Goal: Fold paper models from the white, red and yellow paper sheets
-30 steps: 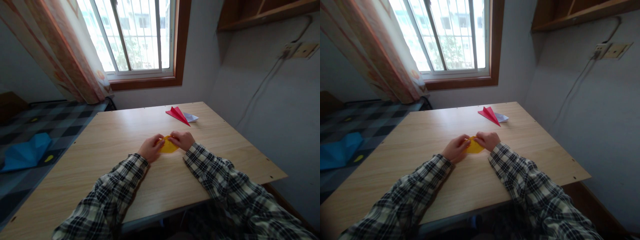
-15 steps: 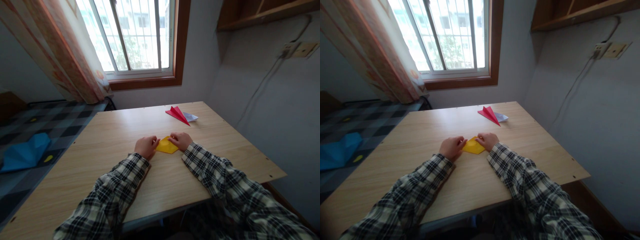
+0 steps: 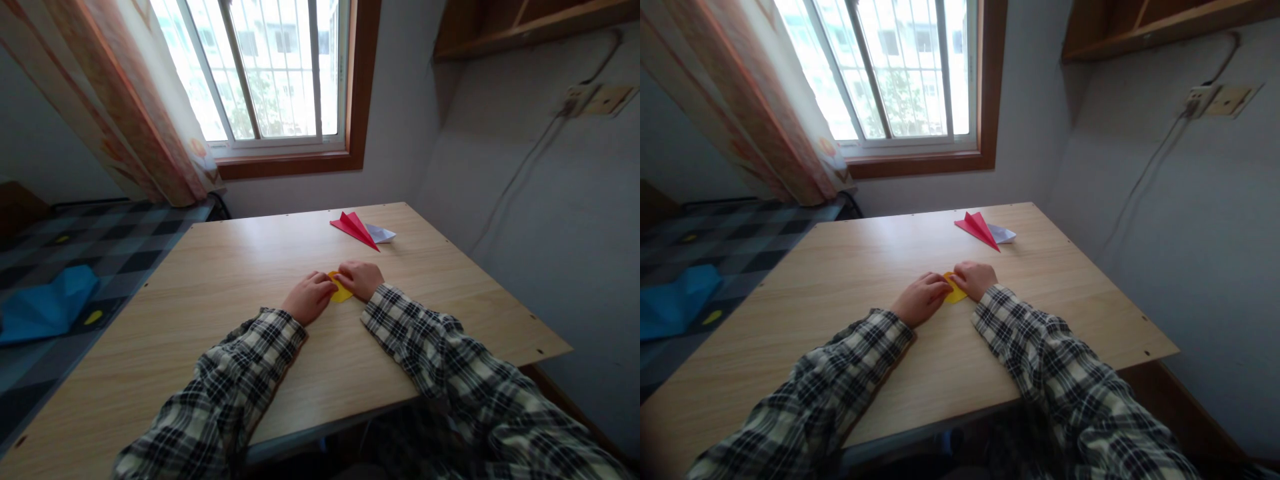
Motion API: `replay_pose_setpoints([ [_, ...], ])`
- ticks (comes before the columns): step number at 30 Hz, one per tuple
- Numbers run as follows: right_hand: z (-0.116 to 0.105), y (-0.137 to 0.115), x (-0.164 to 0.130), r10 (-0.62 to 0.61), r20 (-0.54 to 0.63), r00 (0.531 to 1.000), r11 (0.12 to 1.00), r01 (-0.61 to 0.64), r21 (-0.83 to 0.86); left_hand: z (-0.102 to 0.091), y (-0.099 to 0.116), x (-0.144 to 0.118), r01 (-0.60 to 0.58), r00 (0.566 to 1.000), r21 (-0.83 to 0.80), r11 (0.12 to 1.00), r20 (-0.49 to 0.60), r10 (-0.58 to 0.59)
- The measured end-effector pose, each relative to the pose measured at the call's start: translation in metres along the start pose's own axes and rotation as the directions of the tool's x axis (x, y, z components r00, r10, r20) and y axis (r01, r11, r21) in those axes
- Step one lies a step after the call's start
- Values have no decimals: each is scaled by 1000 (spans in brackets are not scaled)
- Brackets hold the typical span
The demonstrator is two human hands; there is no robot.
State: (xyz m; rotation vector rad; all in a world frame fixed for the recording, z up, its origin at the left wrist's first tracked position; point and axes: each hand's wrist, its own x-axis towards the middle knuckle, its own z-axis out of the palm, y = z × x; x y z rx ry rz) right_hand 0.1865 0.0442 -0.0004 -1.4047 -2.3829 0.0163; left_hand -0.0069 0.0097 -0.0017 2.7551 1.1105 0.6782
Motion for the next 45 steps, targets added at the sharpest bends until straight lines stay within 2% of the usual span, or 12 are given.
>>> replay_pose_setpoints([
  [7, 3, 12, 3, 37, 5, 999, 999, -37, -9, 6, -11, -1, 78, 996, -153, 985, -42, -85],
  [12, 7, 12, 1, 46, 20, 999, 997, -44, -56, 9, -14, -1, 97, 992, -225, 970, -60, -113],
  [16, 5, 10, -1, 16, -47, 999, 998, -19, -61, 8, -15, -1, 114, 990, -256, 960, -50, -131],
  [20, 0, 12, -3, -49, -203, 978, 997, 61, 55, 7, -15, -1, 141, 985, -267, 953, -55, -162],
  [24, 2, 18, -5, -241, -194, 951, 930, 284, 234, 8, -16, -2, 163, 976, -240, 957, -106, -193],
  [26, 7, 22, -7, -275, -189, 943, 896, 323, 306, 9, -17, -3, 178, 969, -234, 956, -127, -212],
  [29, 16, 27, -7, -267, -142, 953, 861, 302, 409, 10, -18, -3, 195, 961, -269, 943, -141, -239],
  [35, 22, 36, -5, -190, -44, 981, 791, 180, 584, 10, -26, -3, 211, 945, -382, 900, -154, -287],
  [41, 23, 40, -4, -226, -40, 973, 758, 201, 621, 5, -33, -4, 238, 950, -441, 865, -80, -302],
  [45, 23, 38, -5, -215, -72, 974, 770, 215, 601, 4, -28, -5, 242, 959, -402, 883, -42, -282],
])
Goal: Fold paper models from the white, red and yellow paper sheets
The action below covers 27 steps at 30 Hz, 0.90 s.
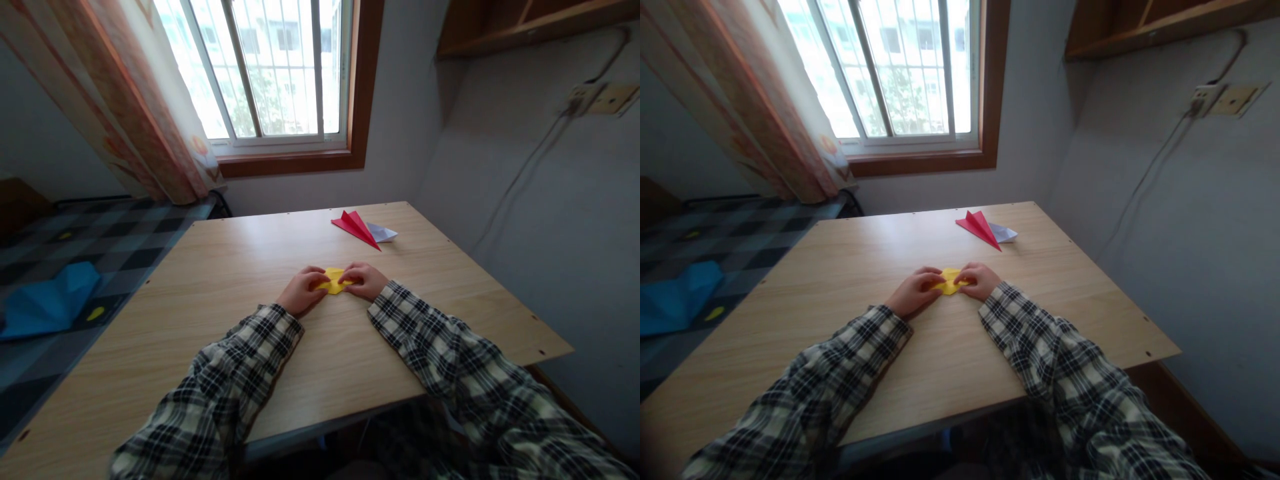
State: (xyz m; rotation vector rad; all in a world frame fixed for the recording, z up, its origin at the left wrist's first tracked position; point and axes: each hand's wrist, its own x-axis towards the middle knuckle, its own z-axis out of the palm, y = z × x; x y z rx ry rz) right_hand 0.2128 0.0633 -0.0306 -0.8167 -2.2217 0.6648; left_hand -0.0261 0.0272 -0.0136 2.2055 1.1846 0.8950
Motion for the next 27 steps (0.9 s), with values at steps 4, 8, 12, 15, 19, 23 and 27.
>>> replay_pose_setpoints([
  [4, 1, -3, 0, -2, -11, 1000, 1000, 1, -28, 3, 7, -1, -28, 1000, 91, 995, 14, 27],
  [8, 1, -4, 0, -4, -12, 1000, 999, 4, -40, 2, 11, -2, -39, 999, 136, 990, 17, 37],
  [12, -1, -5, 1, 12, -2, 1000, 998, -12, -55, 2, 11, -1, -62, 998, 149, 987, 9, 62],
  [15, -3, -8, 0, 47, -1, 999, 997, -46, -69, 3, 10, -1, -67, 998, 153, 986, -3, 69],
  [19, -3, -12, 1, 85, -37, 996, 991, -88, -104, 3, 8, -1, -50, 998, 137, 989, -22, 53],
  [23, -2, -13, 2, 124, -51, 991, 979, -130, -160, 5, 7, 0, -59, 998, 115, 992, -29, 63],
  [27, -1, -14, 3, 155, -60, 986, 971, -163, -172, 5, 9, 0, -8, 999, 155, 988, -39, 15],
])
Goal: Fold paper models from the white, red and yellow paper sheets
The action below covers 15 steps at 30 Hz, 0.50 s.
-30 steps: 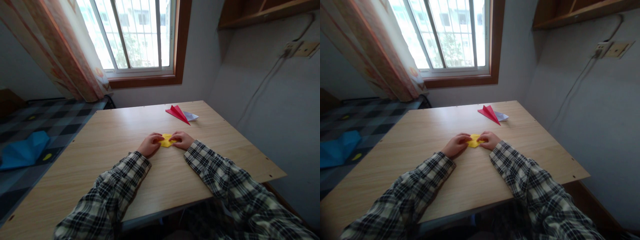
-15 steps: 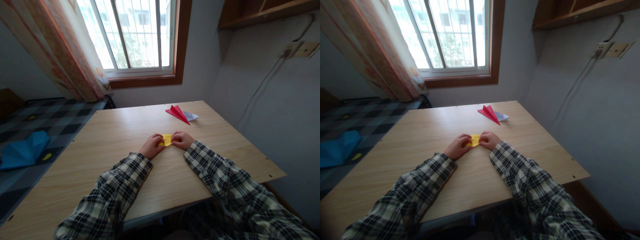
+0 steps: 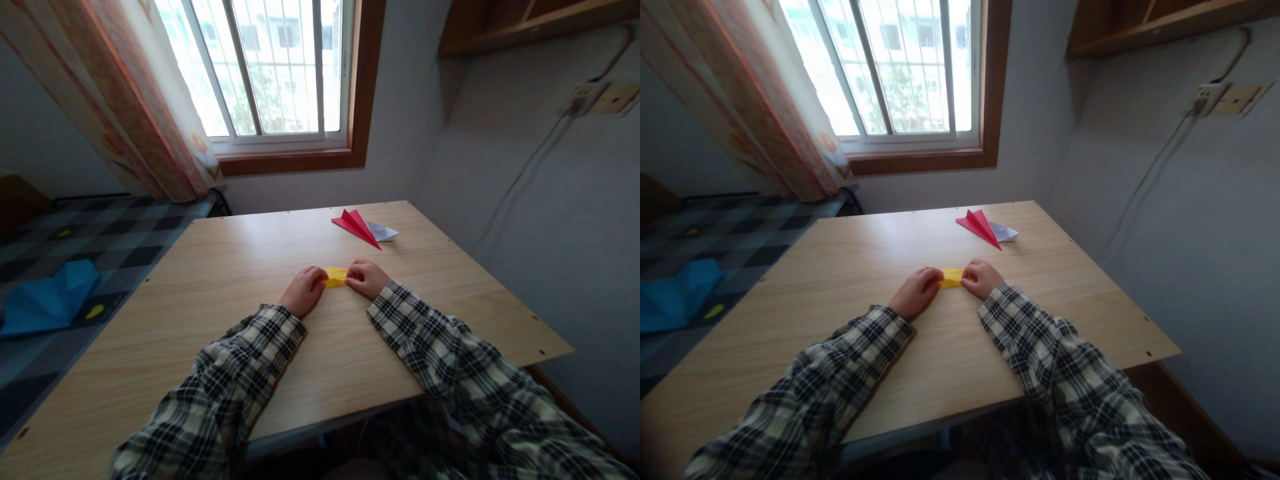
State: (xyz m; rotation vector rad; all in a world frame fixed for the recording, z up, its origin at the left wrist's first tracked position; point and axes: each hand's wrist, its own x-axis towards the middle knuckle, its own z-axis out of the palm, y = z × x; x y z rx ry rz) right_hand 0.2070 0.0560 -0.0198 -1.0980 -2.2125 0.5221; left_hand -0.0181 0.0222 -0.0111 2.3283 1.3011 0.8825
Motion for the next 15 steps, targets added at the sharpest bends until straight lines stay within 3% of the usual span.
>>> replay_pose_setpoints([
  [4, 1, 0, 0, 2, -8, 1000, 1000, -2, -13, -1, 3, 0, 20, 1000, 8, 1000, 6, -21],
  [15, 1, 8, -1, -73, 27, 997, 997, 73, -7, 1, -1, 0, -69, 998, -29, 997, 10, 69],
])
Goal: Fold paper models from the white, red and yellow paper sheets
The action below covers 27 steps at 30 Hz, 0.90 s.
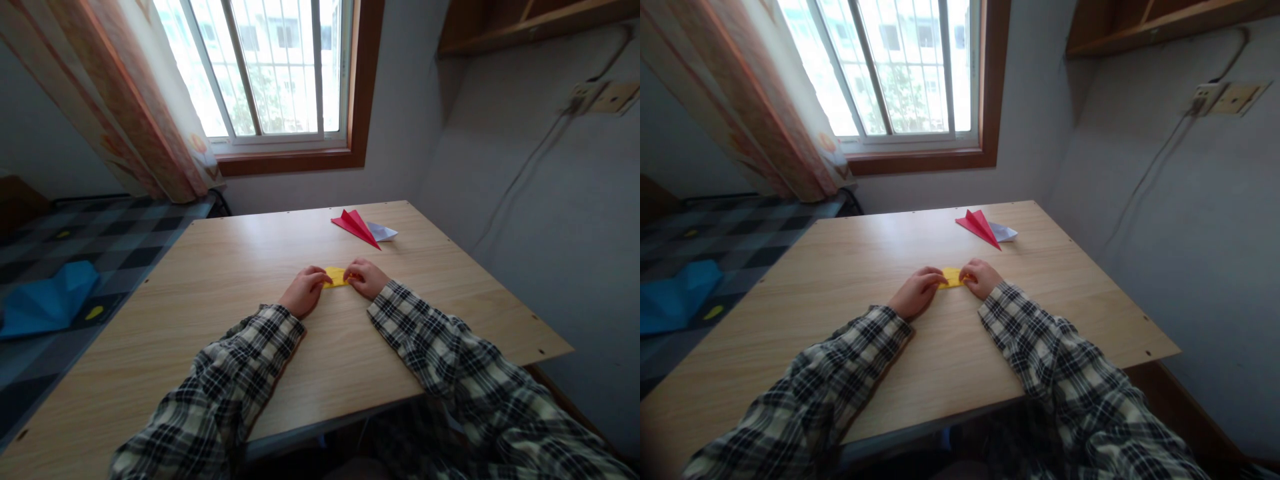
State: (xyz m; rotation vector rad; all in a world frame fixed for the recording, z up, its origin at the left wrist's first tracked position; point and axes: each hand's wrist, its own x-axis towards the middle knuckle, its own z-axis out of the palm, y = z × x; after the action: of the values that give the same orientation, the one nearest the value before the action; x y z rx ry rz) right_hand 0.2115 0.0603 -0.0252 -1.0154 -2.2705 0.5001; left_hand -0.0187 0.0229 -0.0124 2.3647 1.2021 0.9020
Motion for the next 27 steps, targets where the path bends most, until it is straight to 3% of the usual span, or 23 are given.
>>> replay_pose_setpoints([
  [7, 1, -13, 1, 48, -54, 997, 999, -48, 3, 1, 0, 0, 10, 1000, 5, 1000, -4, -10],
  [12, 12, -22, 3, 128, -119, 985, 979, -144, -143, 1, -4, 1, -8, 1000, 10, 1000, -7, 8],
  [17, 19, -22, 2, 108, -80, 991, 956, -125, -264, 1, -9, 0, -23, 1000, 0, 1000, 17, 23],
  [27, 8, -11, -1, 56, -7, 998, 988, -56, -142, -1, -12, -1, -40, 999, -6, 999, 37, 41],
])
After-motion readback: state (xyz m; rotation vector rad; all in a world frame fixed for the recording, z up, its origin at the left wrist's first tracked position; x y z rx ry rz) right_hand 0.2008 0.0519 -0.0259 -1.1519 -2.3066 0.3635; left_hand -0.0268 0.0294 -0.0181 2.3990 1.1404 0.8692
